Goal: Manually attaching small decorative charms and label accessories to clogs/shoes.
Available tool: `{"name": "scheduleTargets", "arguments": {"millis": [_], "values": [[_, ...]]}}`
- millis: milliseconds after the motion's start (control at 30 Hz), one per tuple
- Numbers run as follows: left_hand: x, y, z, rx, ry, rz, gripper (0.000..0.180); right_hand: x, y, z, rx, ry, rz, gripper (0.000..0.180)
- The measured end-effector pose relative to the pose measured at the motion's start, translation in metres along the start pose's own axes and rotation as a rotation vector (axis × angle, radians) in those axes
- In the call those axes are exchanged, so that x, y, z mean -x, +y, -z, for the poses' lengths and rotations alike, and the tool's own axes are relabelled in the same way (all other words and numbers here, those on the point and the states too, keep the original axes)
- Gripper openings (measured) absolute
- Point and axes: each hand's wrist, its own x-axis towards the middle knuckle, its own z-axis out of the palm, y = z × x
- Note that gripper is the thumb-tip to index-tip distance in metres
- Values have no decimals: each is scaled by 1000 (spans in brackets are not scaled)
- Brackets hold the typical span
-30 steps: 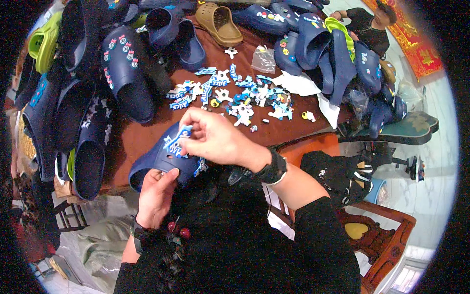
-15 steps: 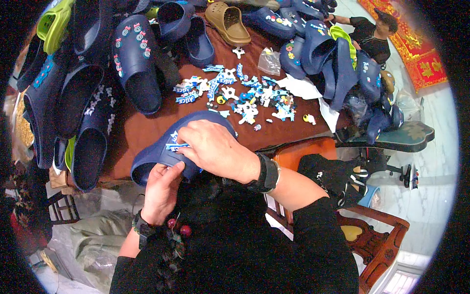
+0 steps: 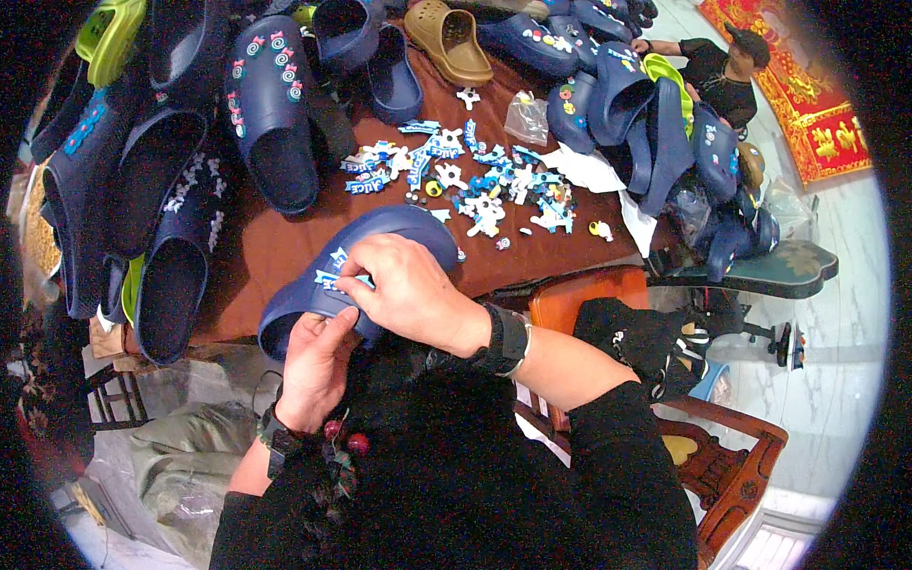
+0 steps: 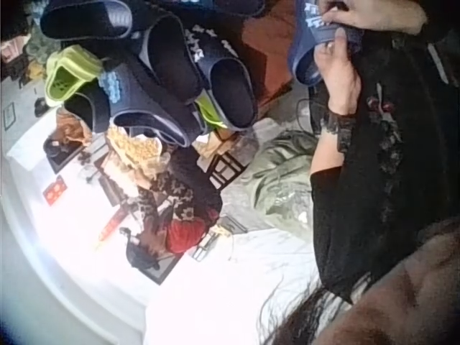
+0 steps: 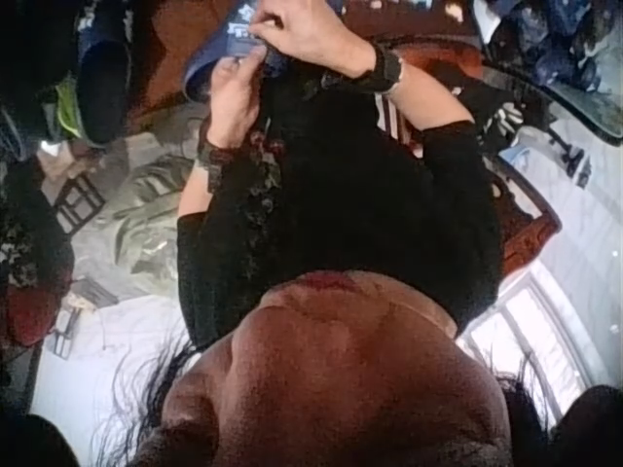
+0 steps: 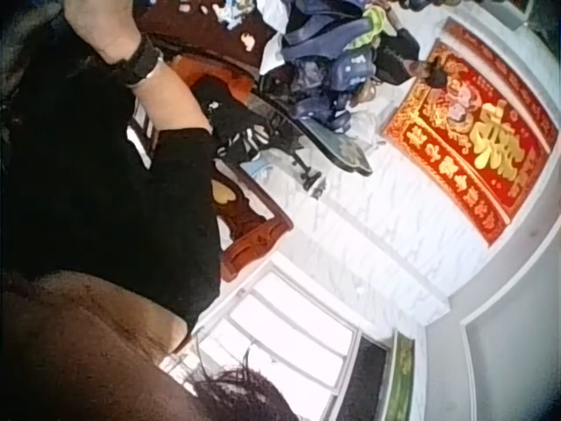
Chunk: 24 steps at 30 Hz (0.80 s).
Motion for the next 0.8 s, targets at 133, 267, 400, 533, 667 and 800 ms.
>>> {"name": "scheduleTargets", "arguments": {"millis": [133, 267, 400, 533, 667, 800], "values": [[1, -2, 0, 2, 18, -16, 19, 3, 0, -1, 27, 46, 88, 12], [-1, -7, 0, -57, 5, -57, 23, -2, -1, 10, 95, -29, 101, 14], [-1, -5, -6, -93, -2, -83, 28, -7, -1, 16, 169, -82, 72, 15], [0, -6, -11, -134, 51, -72, 31, -9, -1, 20, 199, -94, 48, 15], [3, -10, -8, -177, 16, -123, 32, -6, -3, 24, 197, -183, -29, 15], [1, -10, -14, -228, 30, -91, 26, 0, -6, 28, 244, -195, -58, 12]]}}
